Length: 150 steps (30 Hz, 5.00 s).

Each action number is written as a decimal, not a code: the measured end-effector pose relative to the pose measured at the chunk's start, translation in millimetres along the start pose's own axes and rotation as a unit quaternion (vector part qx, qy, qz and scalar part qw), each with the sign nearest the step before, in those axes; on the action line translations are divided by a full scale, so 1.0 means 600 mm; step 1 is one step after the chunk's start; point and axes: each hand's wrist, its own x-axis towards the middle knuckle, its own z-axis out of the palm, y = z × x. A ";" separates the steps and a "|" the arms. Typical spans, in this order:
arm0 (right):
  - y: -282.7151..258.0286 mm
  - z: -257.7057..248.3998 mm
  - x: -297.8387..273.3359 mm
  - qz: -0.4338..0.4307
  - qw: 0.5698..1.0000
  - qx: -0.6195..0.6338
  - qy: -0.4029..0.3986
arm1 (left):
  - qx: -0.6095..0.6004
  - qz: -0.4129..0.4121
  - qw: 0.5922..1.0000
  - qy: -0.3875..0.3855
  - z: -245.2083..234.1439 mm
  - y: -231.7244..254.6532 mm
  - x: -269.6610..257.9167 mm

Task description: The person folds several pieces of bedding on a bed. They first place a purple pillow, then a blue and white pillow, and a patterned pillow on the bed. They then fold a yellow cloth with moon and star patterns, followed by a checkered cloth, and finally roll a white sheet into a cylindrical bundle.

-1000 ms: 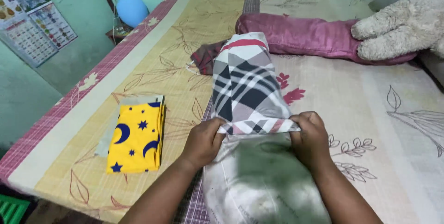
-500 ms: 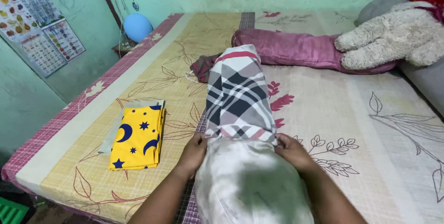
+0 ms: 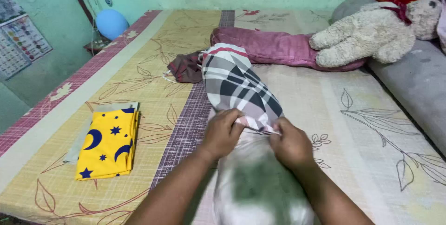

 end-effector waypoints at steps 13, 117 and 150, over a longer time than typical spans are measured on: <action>0.173 0.035 0.066 0.061 0.984 0.094 0.139 | -0.012 -0.252 0.967 0.026 0.078 -0.019 -0.051; 0.108 -0.006 0.194 -0.140 0.969 -0.019 0.205 | 0.126 -0.133 0.969 -0.166 0.060 -0.087 0.123; 0.089 -0.051 0.192 0.039 0.978 0.151 -0.137 | 0.063 -0.012 0.992 -0.104 0.079 -0.171 0.128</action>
